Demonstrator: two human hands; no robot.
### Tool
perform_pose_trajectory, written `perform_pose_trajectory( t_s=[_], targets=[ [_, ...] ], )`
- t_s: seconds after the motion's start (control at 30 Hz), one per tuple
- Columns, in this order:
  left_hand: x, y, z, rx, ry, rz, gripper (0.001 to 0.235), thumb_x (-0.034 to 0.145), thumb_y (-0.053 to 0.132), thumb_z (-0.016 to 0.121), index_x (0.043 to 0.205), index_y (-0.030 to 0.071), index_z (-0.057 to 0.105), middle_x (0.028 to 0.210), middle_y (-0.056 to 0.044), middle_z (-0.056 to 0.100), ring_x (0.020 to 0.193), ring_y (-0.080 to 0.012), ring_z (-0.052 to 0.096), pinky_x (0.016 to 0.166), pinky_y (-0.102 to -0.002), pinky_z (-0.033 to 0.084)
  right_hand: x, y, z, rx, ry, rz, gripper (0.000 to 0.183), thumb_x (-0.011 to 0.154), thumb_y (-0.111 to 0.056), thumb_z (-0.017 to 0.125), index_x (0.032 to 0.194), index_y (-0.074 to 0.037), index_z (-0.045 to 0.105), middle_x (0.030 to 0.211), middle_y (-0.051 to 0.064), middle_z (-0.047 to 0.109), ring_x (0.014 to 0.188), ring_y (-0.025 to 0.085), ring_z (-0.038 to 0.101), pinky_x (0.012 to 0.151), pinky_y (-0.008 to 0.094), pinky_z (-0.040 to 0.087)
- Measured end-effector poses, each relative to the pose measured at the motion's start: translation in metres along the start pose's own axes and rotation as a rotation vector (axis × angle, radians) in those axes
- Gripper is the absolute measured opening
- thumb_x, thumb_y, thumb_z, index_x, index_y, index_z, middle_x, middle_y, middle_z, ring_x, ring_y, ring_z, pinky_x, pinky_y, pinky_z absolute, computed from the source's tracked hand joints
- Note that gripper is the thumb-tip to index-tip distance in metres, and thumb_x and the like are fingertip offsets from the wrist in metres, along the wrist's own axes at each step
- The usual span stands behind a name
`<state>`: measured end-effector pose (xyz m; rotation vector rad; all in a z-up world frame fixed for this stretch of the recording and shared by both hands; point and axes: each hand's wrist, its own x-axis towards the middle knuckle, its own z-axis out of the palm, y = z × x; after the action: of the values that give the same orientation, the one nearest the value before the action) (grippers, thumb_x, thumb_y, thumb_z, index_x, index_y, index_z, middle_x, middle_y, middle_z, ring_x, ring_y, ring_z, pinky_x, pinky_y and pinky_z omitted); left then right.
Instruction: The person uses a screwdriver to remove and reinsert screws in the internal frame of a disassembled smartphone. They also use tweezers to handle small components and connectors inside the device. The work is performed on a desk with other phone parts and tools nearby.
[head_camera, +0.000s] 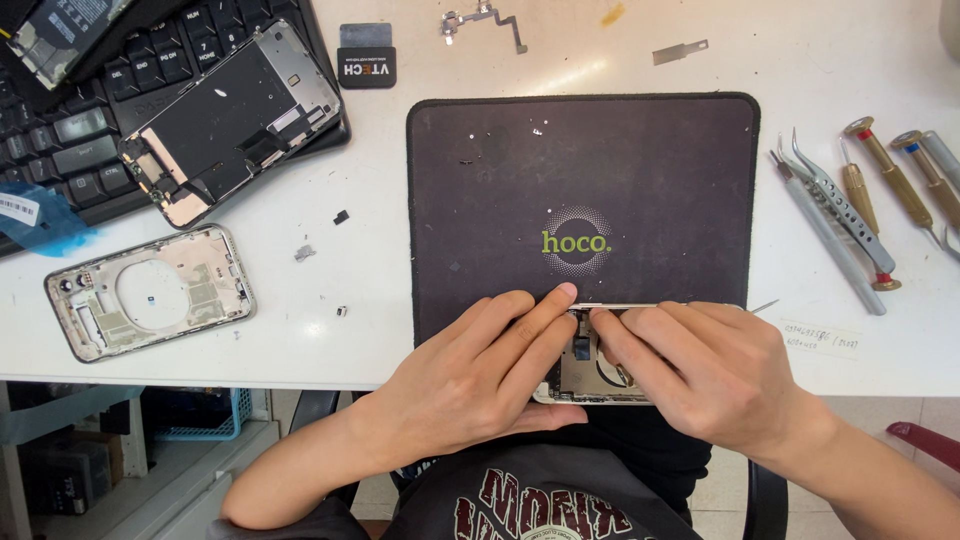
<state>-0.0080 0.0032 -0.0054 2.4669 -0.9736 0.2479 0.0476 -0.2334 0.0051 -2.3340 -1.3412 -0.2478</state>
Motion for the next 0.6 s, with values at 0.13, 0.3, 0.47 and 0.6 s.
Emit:
perform_pose_trajectory(
  t_s=[0.13,0.3,0.47,0.6],
  targets=[
    [-0.0006,-0.0001,0.0004,0.007,0.020,0.003,0.068,0.092,0.053,0.074,0.115,-0.010,0.067,0.133,-0.025,0.064,0.112,-0.0321,0.061,0.099,-0.037,0.053,-0.0009,0.0035,0.0010,-0.067,-0.005,-0.059,0.021,0.079,-0.008,0.076,0.097,0.003,0.077,0.078,0.004,0.066,0.060,0.014,0.063,0.050,0.028,0.049],
    [-0.0010,-0.0003,0.0031,-0.005,0.024,0.005,0.069,0.093,0.054,0.073,0.115,-0.011,0.068,0.133,-0.025,0.064,0.110,-0.0311,0.061,0.096,-0.037,0.054,-0.0032,0.0050,0.0045,-0.055,-0.011,-0.059,0.018,0.081,-0.009,0.078,0.097,0.000,0.078,0.080,0.003,0.068,0.062,0.012,0.064,0.050,0.026,0.050],
    [-0.0026,-0.0015,0.0042,-0.020,0.029,0.007,0.069,0.093,0.055,0.072,0.116,-0.011,0.068,0.133,-0.025,0.064,0.110,-0.0314,0.061,0.095,-0.037,0.054,-0.0040,0.0035,-0.0002,-0.065,-0.049,-0.050,0.024,0.078,-0.009,0.077,0.101,-0.001,0.078,0.082,0.003,0.067,0.066,0.014,0.066,0.055,0.026,0.053],
    [-0.0026,-0.0015,0.0028,-0.020,0.029,0.007,0.069,0.093,0.054,0.072,0.116,-0.011,0.068,0.134,-0.025,0.064,0.110,-0.0315,0.061,0.095,-0.037,0.054,-0.0039,0.0036,-0.0055,-0.117,-0.136,-0.101,0.026,0.077,-0.009,0.077,0.102,0.000,0.079,0.081,0.002,0.065,0.063,0.012,0.065,0.054,0.026,0.053]
  ],
)
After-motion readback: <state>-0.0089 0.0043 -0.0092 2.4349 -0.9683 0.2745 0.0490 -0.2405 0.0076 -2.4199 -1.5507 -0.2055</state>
